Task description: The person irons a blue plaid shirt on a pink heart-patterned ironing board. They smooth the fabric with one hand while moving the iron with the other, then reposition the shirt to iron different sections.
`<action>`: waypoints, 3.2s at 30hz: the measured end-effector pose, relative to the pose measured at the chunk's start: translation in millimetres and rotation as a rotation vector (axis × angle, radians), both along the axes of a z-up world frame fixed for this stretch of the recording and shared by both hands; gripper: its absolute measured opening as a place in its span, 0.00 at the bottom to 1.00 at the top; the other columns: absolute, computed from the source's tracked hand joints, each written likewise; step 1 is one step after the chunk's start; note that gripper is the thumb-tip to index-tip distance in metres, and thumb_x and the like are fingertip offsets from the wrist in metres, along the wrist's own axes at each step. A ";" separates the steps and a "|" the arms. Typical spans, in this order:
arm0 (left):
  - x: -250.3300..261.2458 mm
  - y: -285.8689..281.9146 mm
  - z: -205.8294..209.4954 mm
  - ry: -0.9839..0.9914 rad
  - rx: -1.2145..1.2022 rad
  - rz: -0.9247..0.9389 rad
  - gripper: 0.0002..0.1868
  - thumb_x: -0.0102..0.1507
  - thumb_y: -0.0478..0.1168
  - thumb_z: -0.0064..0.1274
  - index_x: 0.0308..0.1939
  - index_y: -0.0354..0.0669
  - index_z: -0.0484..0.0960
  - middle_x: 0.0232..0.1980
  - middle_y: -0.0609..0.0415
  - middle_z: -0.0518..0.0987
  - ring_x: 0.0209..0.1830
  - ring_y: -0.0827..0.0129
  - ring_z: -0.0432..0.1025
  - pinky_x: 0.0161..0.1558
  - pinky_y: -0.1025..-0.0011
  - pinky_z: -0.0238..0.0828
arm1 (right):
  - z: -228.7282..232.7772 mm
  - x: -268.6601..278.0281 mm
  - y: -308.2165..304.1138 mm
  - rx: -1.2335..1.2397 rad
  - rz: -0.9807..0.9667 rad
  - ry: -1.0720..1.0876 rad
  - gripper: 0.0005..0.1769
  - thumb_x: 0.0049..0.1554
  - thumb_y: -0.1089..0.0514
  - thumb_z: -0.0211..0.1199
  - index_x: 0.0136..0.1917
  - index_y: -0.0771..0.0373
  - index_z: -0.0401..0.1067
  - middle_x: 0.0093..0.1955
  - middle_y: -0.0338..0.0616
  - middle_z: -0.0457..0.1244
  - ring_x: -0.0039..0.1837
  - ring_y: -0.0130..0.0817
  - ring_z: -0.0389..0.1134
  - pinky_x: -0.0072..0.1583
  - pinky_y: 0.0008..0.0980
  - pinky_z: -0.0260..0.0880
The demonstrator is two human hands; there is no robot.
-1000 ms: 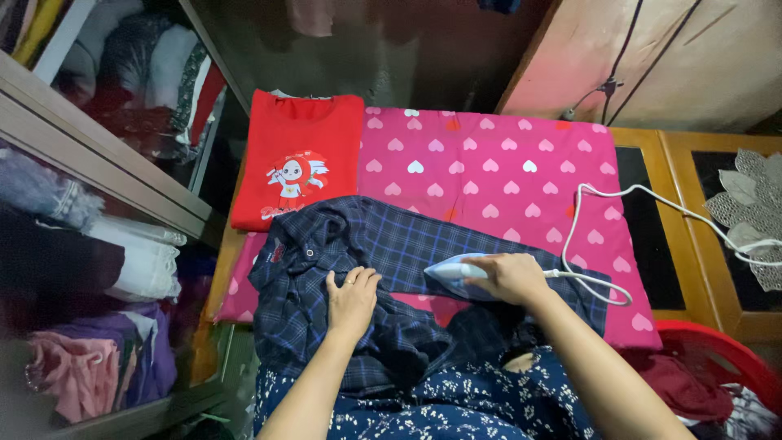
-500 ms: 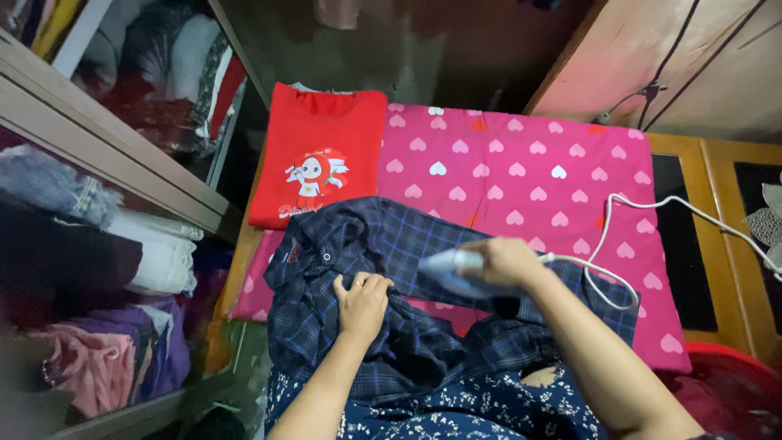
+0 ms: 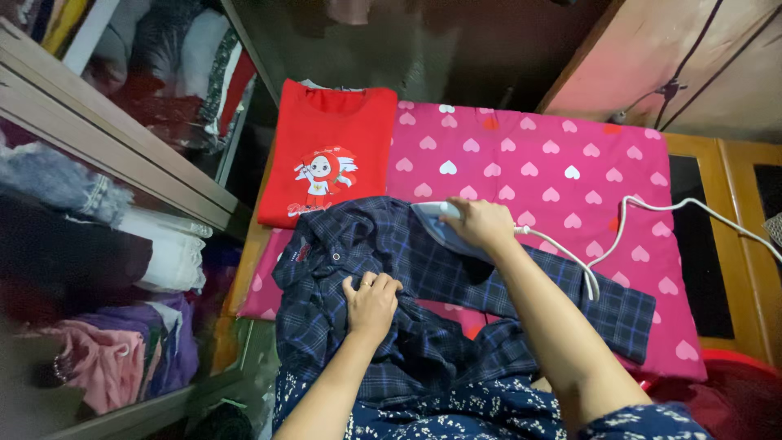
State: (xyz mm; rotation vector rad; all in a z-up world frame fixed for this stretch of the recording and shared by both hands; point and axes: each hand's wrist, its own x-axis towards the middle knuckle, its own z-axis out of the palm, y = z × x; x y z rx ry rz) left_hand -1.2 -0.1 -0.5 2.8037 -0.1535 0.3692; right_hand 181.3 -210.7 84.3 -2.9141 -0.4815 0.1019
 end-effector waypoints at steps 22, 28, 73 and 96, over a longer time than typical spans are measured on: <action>3.5 1.7 6.0 0.051 -0.057 0.013 0.07 0.58 0.42 0.58 0.39 0.55 0.84 0.44 0.64 0.76 0.53 0.63 0.68 0.61 0.40 0.52 | -32.5 -6.5 57.6 0.060 -0.111 0.046 0.31 0.61 0.35 0.54 0.70 0.54 0.63 0.48 0.55 0.71 0.49 0.57 0.73 0.47 0.53 0.73; 2.0 3.3 13.8 0.055 -0.121 0.003 0.10 0.57 0.43 0.57 0.42 0.51 0.83 0.46 0.60 0.76 0.54 0.60 0.68 0.60 0.37 0.51 | -57.5 -34.5 63.2 0.108 -0.077 0.226 0.31 0.65 0.37 0.50 0.69 0.62 0.59 0.52 0.64 0.69 0.53 0.65 0.71 0.54 0.57 0.71; 83.5 -123.3 -39.2 0.337 0.200 -0.175 0.46 0.66 0.69 0.36 0.81 0.51 0.45 0.85 0.53 0.39 0.84 0.61 0.34 0.75 0.39 0.35 | 21.5 -84.3 -282.7 -0.045 -0.048 0.280 0.37 0.44 0.24 0.65 0.65 0.33 0.72 0.47 0.44 0.72 0.51 0.48 0.74 0.51 0.49 0.72; 138.9 11.6 24.8 0.244 0.423 0.210 0.52 0.56 0.59 0.61 0.78 0.41 0.59 0.73 0.49 0.66 0.80 0.50 0.51 0.69 0.24 0.26 | -15.5 -58.0 -368.5 -0.375 -0.497 -0.212 0.44 0.54 0.30 0.64 0.77 0.50 0.62 0.62 0.56 0.63 0.63 0.53 0.66 0.63 0.51 0.64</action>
